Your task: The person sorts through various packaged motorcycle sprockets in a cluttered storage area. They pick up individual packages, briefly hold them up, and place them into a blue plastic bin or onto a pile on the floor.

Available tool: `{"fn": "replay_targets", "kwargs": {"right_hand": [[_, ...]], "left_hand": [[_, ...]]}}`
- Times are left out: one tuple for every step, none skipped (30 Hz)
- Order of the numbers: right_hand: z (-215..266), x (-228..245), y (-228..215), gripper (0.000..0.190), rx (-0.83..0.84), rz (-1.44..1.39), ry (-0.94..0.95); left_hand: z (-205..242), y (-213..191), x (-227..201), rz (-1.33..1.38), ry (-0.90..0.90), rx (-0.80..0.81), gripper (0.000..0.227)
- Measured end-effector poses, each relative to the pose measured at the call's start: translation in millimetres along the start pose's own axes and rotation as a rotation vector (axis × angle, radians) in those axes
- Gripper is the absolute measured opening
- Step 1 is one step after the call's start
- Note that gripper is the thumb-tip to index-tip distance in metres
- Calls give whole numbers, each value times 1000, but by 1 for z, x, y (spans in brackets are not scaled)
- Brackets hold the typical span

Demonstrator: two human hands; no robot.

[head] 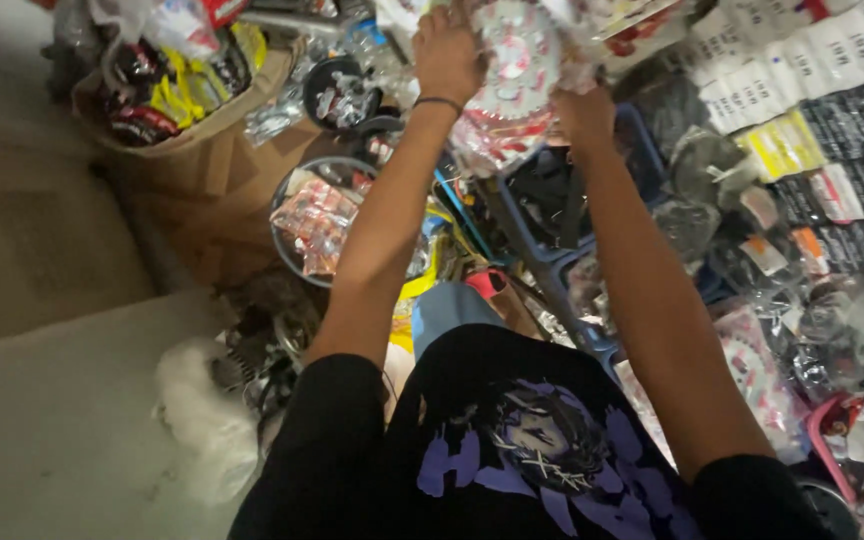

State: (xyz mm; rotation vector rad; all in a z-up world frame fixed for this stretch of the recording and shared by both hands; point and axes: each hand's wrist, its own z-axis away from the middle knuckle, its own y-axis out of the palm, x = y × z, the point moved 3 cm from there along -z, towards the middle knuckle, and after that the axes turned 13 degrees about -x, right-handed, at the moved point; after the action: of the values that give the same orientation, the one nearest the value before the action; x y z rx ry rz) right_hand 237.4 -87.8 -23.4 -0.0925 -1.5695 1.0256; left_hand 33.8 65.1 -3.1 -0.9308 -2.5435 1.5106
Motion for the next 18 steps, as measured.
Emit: {"fn": "replay_targets", "kwargs": {"right_hand": [[16, 20, -10, 51, 66, -50, 199], [32, 38, -23, 40, 126, -98, 399], [36, 32, -27, 40, 129, -92, 401], [39, 29, -26, 40, 182, -165, 458], [41, 27, -26, 41, 234, -239, 515], [39, 19, -19, 41, 227, -246, 519], [36, 10, -12, 43, 277, -247, 511], [35, -2, -8, 45, 320, -246, 509], [38, -3, -12, 45, 307, -252, 519], [40, -3, -15, 37, 273, -341, 516], [42, -3, -19, 35, 238, -429, 511], [43, -5, -22, 35, 227, -437, 515], [44, -5, -26, 30, 205, -406, 467], [47, -8, -31, 27, 183, -372, 425], [49, -11, -35, 27, 172, -378, 434], [52, -15, -39, 20, 172, -415, 420], [56, -18, -44, 20, 172, -452, 406], [62, -21, -51, 20, 158, -457, 411]], "left_hand": [[-4, -5, 0, -12, -37, -4, 62], [-7, -8, -5, -20, -73, -8, 60], [-3, -4, -7, -20, -78, -3, 60], [-4, -1, -6, 27, -99, -4, 57], [-6, 2, -6, 74, -120, -5, 55], [-3, 5, -4, 77, -110, -4, 55], [0, 12, -2, 11, -138, 129, 64], [7, 20, -3, -51, -159, 267, 73], [14, 5, -8, -44, -145, 273, 73], [20, -9, -12, -6, -158, 239, 72], [26, -24, -15, 32, -171, 205, 72], [30, -43, -21, 36, -157, 206, 72], [36, -58, -24, 112, -279, 328, 82], [47, -75, -28, 186, -401, 457, 92], [53, -79, -33, 187, -388, 465, 92], [63, -82, -37, 270, -520, 524, 84], [75, -85, -42, 352, -652, 584, 77], [94, -76, -44, 356, -638, 591, 77]]}}
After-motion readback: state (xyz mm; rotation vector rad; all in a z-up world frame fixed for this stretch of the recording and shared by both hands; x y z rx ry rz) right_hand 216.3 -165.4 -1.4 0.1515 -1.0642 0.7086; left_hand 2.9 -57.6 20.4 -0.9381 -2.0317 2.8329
